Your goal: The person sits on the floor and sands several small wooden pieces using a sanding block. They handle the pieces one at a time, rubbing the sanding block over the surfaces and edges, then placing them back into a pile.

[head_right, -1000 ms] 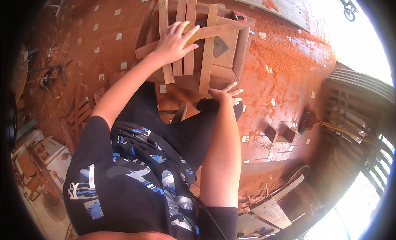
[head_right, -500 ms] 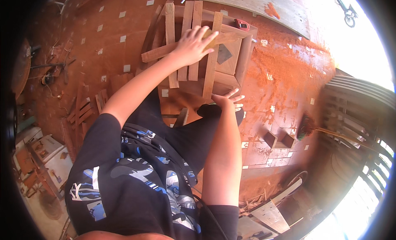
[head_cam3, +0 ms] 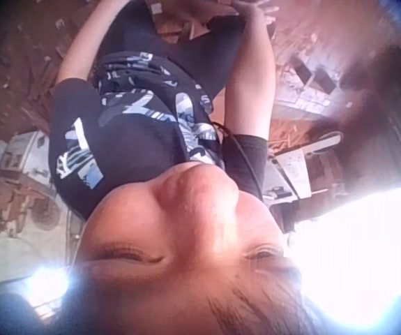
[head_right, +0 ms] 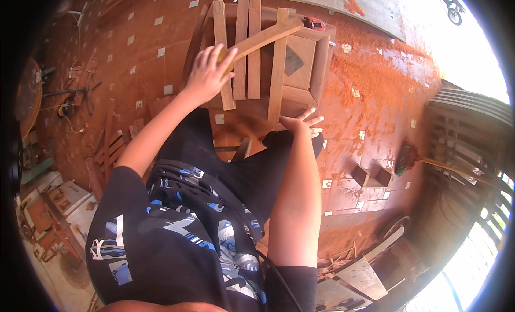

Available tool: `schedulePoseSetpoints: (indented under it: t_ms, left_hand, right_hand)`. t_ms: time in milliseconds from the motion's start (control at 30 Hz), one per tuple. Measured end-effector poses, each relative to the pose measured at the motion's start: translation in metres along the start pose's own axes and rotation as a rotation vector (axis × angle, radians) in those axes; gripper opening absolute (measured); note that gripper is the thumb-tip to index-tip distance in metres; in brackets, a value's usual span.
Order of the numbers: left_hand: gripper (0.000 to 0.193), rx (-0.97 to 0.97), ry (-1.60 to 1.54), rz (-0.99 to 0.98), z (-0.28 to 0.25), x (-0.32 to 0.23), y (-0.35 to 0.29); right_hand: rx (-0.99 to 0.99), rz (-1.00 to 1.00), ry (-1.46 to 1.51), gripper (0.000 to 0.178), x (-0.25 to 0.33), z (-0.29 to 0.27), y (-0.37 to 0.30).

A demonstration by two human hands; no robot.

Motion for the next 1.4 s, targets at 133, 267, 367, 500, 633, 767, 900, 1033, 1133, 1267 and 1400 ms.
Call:
schedulePoseSetpoints:
  t_ms: [133, 267, 367, 500, 633, 767, 900, 1033, 1133, 1267, 1400]
  left_hand:
    - [0.07, -0.012, -0.005, 0.105, 0.03, -0.033, 0.083]
    - [0.067, 0.019, 0.015, 0.089, 0.057, -0.052, 0.156]
    - [0.066, 0.075, 0.008, 0.057, 0.065, -0.05, 0.177]
    - [0.066, 0.034, 0.001, 0.074, 0.068, -0.046, 0.172]
    - [0.067, -0.013, -0.197, 0.078, 0.054, -0.043, 0.157]
    - [0.061, -0.141, -0.245, 0.094, 0.041, -0.028, 0.137]
    - [0.058, -0.15, -0.514, 0.003, 0.039, -0.022, 0.134]
    - [0.054, 0.075, -0.648, -0.025, 0.043, -0.031, 0.136]
    - [0.047, -0.177, -0.561, 0.154, 0.016, -0.041, 0.126]
    - [0.043, -0.045, -0.663, 0.106, 0.018, -0.05, 0.123]
    - [0.051, -0.084, -0.65, 0.162, 0.012, -0.053, 0.123]
  right_hand:
    - [0.01, 0.013, -0.022, 0.15, -0.001, 0.001, 0.006]
    - [0.021, 0.019, -0.035, 0.15, -0.001, 0.004, 0.009]
    - [0.029, 0.019, -0.024, 0.15, -0.003, 0.004, 0.006]
    - [0.037, 0.016, -0.013, 0.15, -0.001, 0.002, -0.001]
    - [0.047, 0.026, 0.004, 0.151, -0.002, -0.001, -0.012]
    - [0.037, 0.027, -0.012, 0.151, -0.002, -0.002, -0.009]
    - [0.033, 0.012, 0.003, 0.152, -0.001, -0.002, -0.005]
    - [0.034, 0.016, 0.016, 0.153, -0.004, -0.004, -0.005]
    - [0.033, 0.014, 0.022, 0.155, -0.001, -0.002, -0.004]
    - [0.033, 0.017, 0.007, 0.155, -0.001, 0.0, 0.006]
    - [0.026, 0.013, 0.001, 0.154, 0.002, 0.001, 0.003]
Point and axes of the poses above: each hand's wrist, its own y-axis towards the middle knuckle, its own z-axis out of the palm, x = y × z, the point moved 10 cm from there along y, towards the middle knuckle, and after that the axes turned 4 degrees about z, right-handed, at the moved point
